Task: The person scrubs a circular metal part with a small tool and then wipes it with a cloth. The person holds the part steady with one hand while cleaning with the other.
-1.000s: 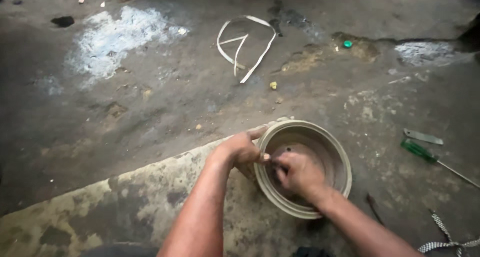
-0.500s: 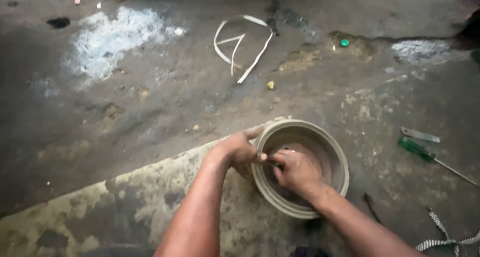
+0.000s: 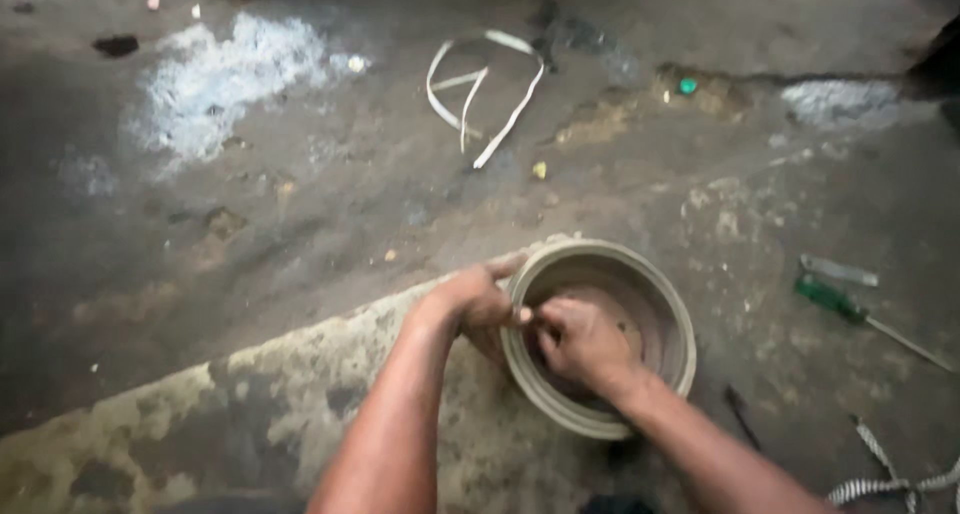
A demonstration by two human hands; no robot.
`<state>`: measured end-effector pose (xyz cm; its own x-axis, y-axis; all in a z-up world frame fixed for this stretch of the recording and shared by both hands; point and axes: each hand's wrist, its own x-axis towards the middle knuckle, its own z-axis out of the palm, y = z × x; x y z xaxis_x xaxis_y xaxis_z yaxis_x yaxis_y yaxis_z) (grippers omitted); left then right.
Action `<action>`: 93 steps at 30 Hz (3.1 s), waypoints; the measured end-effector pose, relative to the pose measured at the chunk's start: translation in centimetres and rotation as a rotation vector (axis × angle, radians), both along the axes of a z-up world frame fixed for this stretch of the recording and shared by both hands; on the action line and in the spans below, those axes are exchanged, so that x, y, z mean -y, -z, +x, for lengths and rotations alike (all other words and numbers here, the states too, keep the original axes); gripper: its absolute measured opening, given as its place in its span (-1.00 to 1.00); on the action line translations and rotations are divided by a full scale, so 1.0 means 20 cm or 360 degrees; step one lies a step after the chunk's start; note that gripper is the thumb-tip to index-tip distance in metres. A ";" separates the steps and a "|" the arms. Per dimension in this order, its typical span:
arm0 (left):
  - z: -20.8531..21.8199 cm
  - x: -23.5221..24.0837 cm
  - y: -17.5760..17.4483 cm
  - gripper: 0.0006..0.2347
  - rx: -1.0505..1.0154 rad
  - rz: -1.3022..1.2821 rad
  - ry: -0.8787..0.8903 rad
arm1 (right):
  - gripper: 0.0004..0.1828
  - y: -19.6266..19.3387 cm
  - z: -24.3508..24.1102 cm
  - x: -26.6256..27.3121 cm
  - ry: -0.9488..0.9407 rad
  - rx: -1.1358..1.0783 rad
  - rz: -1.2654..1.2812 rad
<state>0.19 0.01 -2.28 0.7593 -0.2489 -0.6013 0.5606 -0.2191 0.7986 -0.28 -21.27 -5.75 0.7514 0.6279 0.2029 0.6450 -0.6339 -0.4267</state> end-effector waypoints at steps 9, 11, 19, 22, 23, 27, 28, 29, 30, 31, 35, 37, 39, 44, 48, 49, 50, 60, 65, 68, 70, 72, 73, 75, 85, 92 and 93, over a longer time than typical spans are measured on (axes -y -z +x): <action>-0.05 0.03 -0.16 -0.26 0.0069 0.0178 -0.0138 | -0.57 -0.29 0.16 0.57 0.1016 -0.0369 0.0019; -0.08 0.05 -0.17 -0.40 0.0145 0.0205 -0.0166 | -0.38 -0.16 0.12 0.82 0.1222 -0.0354 -0.0038; -0.05 0.13 0.06 -0.62 0.0619 0.0571 -0.0278 | -0.27 0.08 0.10 0.86 0.1299 -0.1494 -0.0174; -0.07 0.13 -0.01 -0.66 0.0679 0.0615 -0.0370 | -0.29 -0.11 0.13 0.75 0.1188 -0.1013 -0.0391; -0.07 0.13 -0.05 -0.66 0.0751 0.0581 -0.0434 | -0.37 -0.18 0.10 0.70 0.1220 -0.0828 -0.0259; -0.05 0.13 -0.22 -0.80 0.1092 0.0396 -0.0793 | -0.64 -0.56 -0.05 0.53 0.1052 0.0193 0.0209; -0.06 0.13 -0.24 -0.76 0.1272 0.0351 -0.0839 | -0.62 -0.63 -0.07 0.49 0.0931 0.0463 0.0226; -0.07 0.13 -0.24 -0.72 0.1450 0.0301 -0.0875 | -0.58 -0.68 -0.09 0.46 0.0811 0.0729 0.0239; -0.08 0.14 -0.23 -0.67 0.1628 0.0248 -0.0908 | -0.53 -0.71 -0.09 0.44 0.0686 0.0993 0.0248; -0.09 0.14 -0.21 -0.62 0.1621 0.0222 -0.0909 | -0.53 -0.71 -0.10 0.41 0.0637 0.1023 0.0219; -0.20 0.07 -0.05 -0.46 0.1596 0.0493 -0.0725 | -0.48 -0.60 -0.13 0.38 0.0511 0.0781 0.0037; -0.23 0.06 -0.01 -0.43 0.1552 0.0691 -0.0608 | -0.44 -0.56 -0.16 0.37 0.0498 0.0668 0.0024; -0.22 0.08 0.01 -0.43 0.1478 0.0755 -0.0566 | -0.38 -0.54 -0.15 0.37 0.0502 0.0742 0.0109; -0.15 0.09 -0.11 -0.58 0.1539 0.0560 -0.0668 | -0.41 -0.59 -0.08 0.37 0.0561 0.0725 0.0058; -0.10 0.00 -0.43 -0.73 0.1384 0.1048 -0.0444 | -0.53 -0.74 -0.02 0.37 0.0662 0.0440 0.0148; -0.11 -0.02 -0.50 -0.74 0.1454 0.0992 -0.0453 | -0.57 -0.77 -0.01 0.37 0.0735 0.0385 0.0186; -0.12 -0.05 -0.56 -0.76 0.1523 0.0936 -0.0463 | -0.60 -0.79 0.00 0.38 0.0808 0.0329 0.0224; -0.07 0.06 -0.25 -0.70 0.0849 0.1063 0.0105 | -0.29 -0.44 0.18 0.47 0.1170 -0.0964 -0.0373; -0.03 0.09 -0.07 -0.64 0.0645 0.0827 0.0053 | -0.16 -0.30 0.25 0.56 0.1094 -0.1136 -0.0691; -0.04 0.11 -0.04 -0.53 0.0661 0.0789 -0.0059 | -0.09 -0.22 0.25 0.57 0.1127 -0.1134 -0.0690; -0.05 0.10 -0.09 -0.44 0.0498 0.0772 -0.0107 | -0.02 -0.22 0.26 0.56 0.1239 -0.0995 -0.0576; -0.04 0.07 -0.19 -0.39 0.0188 0.0720 -0.0092 | 0.10 -0.27 0.28 0.56 0.1393 -0.0734 -0.0438; -0.04 0.06 -0.24 -0.41 0.0144 0.0678 -0.0073 | -0.06 -0.29 0.28 0.55 0.1367 -0.0644 -0.0333; -0.06 0.02 -0.30 -0.43 0.0053 0.0593 -0.0029 | -0.36 -0.35 0.27 0.54 0.1317 -0.0467 -0.0126; -0.03 0.05 -0.07 -0.59 0.0458 0.0603 0.0019 | -0.77 -0.18 0.06 0.07 0.0346 -0.0021 0.0068; -0.03 0.07 -0.08 -0.61 0.0674 0.0668 0.0042 | -0.75 -0.08 -0.10 -0.06 -0.0002 -0.0011 -0.0056; -0.05 0.08 -0.12 -0.64 0.0912 0.0720 0.0079 | -0.77 -0.09 -0.07 -0.05 0.0153 -0.0047 -0.0016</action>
